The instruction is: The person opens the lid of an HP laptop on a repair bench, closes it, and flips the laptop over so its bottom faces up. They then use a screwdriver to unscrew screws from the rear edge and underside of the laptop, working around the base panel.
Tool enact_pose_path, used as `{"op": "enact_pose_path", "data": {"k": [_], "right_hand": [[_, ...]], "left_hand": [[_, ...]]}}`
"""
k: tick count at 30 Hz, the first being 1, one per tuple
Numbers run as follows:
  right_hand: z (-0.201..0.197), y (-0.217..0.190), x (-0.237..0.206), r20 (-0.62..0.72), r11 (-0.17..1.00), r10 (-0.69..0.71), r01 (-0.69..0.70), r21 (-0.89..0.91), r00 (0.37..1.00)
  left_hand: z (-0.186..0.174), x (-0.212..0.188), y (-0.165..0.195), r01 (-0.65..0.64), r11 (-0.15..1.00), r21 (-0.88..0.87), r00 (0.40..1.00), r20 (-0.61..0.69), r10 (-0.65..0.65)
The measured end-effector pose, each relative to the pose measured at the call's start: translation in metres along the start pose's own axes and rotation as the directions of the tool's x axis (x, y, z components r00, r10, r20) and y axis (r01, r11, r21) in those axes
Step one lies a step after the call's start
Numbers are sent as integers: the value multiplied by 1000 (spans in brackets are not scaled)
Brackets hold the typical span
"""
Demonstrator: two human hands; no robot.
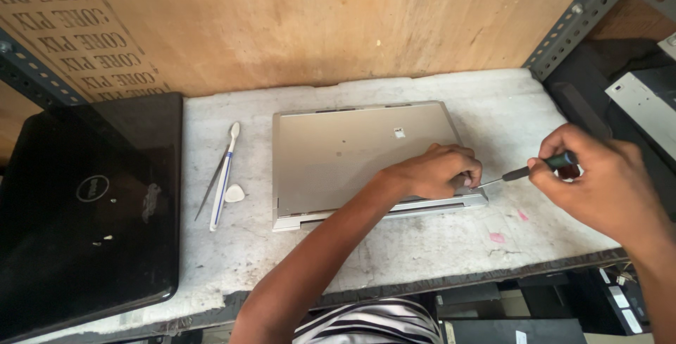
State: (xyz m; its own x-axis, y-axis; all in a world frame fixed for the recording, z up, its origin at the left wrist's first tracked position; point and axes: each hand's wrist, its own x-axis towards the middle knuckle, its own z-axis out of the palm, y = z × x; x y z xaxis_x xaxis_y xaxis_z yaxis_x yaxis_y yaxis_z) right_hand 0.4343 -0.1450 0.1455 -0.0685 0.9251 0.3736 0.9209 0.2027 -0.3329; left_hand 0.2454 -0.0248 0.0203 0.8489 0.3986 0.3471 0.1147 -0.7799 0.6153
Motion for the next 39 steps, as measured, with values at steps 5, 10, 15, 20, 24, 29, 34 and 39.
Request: {"op": "enact_pose_path", "data": {"k": [5, 10, 15, 20, 24, 29, 34, 39], "right_hand": [[-1, -21, 7, 145, 917, 117, -51, -395, 983], [0, -40, 20, 169, 954, -95, 138, -265, 981], [-2, -40, 25, 367, 901, 121, 53, -430, 922], [-11, -26, 40, 386, 939, -331, 342, 42, 861], [-15, -41, 42, 472, 956, -47, 176, -234, 880], [-18, -57, 36, 466, 792, 391, -32, -610, 793], [-12, -28, 33, 393, 959, -224, 273, -73, 892], [-9, -24, 26, 462, 934, 29, 140, -329, 886]], "left_hand": [[1, 0, -2, -27, 1000, 3, 999, -17, 27], [0, 0, -3, -21, 999, 25, 1000, -2, 21], [0, 0, -3, 22, 1000, 9, 1000, 16, -23], [1, 1, -3, -28, 1000, 2, 1000, -15, 28], [0, 0, -1, -42, 999, -15, 999, -30, 41], [-3, -2, 5, -10, 999, -42, 1000, -14, 10], [-5, -1, 7, -17, 999, -30, 1000, -5, 17], [-5, -2, 7, -21, 999, 26, 1000, 6, 21]]}}
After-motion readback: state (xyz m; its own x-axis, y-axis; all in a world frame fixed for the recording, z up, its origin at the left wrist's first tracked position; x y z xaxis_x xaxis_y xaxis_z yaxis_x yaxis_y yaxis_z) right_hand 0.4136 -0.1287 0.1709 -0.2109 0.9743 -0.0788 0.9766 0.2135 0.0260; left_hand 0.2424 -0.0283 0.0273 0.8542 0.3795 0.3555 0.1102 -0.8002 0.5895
